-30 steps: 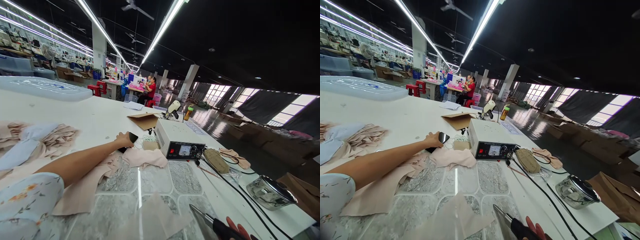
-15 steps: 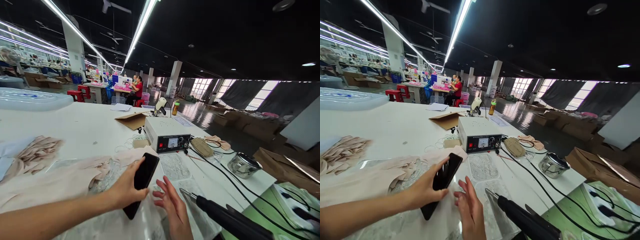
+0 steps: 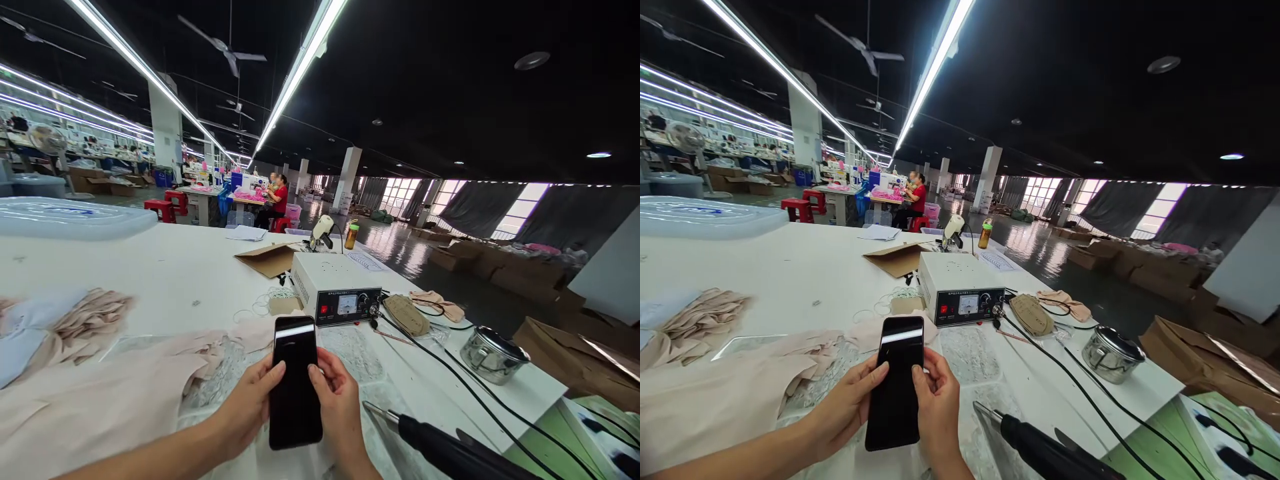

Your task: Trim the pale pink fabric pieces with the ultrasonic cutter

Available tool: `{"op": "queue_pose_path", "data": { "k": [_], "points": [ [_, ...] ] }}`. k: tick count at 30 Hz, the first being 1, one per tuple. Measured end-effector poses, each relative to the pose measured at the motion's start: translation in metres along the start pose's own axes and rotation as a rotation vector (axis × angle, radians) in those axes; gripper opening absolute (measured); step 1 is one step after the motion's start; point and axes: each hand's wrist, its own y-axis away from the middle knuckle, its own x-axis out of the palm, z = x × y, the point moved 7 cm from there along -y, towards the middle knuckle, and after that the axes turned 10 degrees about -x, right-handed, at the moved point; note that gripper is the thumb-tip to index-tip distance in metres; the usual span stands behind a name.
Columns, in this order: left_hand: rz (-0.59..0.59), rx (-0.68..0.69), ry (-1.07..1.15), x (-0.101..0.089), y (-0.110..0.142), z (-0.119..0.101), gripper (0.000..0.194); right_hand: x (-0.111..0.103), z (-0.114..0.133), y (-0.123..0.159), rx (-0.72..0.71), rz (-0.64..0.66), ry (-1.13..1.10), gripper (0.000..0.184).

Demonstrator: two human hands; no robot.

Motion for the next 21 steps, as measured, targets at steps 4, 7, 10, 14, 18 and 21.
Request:
{"op": "queue_pose_path", "data": {
  "k": [4, 7, 10, 14, 18, 21],
  "points": [
    [-0.035, 0.043, 0.09, -0.016, -0.003, 0.001, 0.046, 0.003, -0.015, 0.001, -0.004, -0.019, 0.018, 0.039],
    [-0.047, 0.023, 0.137, -0.021, -0.004, 0.007, 0.044, 0.0, -0.022, 0.007, 0.021, -0.025, 0.033, 0.04],
    [-0.05, 0.005, 0.184, -0.021, -0.004, 0.011, 0.045, -0.004, -0.023, 0.012, 0.029, -0.09, 0.045, 0.039],
    [-0.038, 0.001, 0.23, -0.02, -0.004, 0.014, 0.043, -0.006, -0.022, 0.018, 0.026, -0.169, 0.048, 0.035],
    [-0.033, -0.017, 0.234, -0.02, -0.003, 0.016, 0.045, -0.006, -0.024, 0.021, 0.053, -0.16, 0.069, 0.037],
    [-0.02, -0.027, 0.228, -0.019, -0.002, 0.015, 0.047, -0.008, -0.023, 0.021, 0.024, -0.156, 0.095, 0.037]
  ]
}}
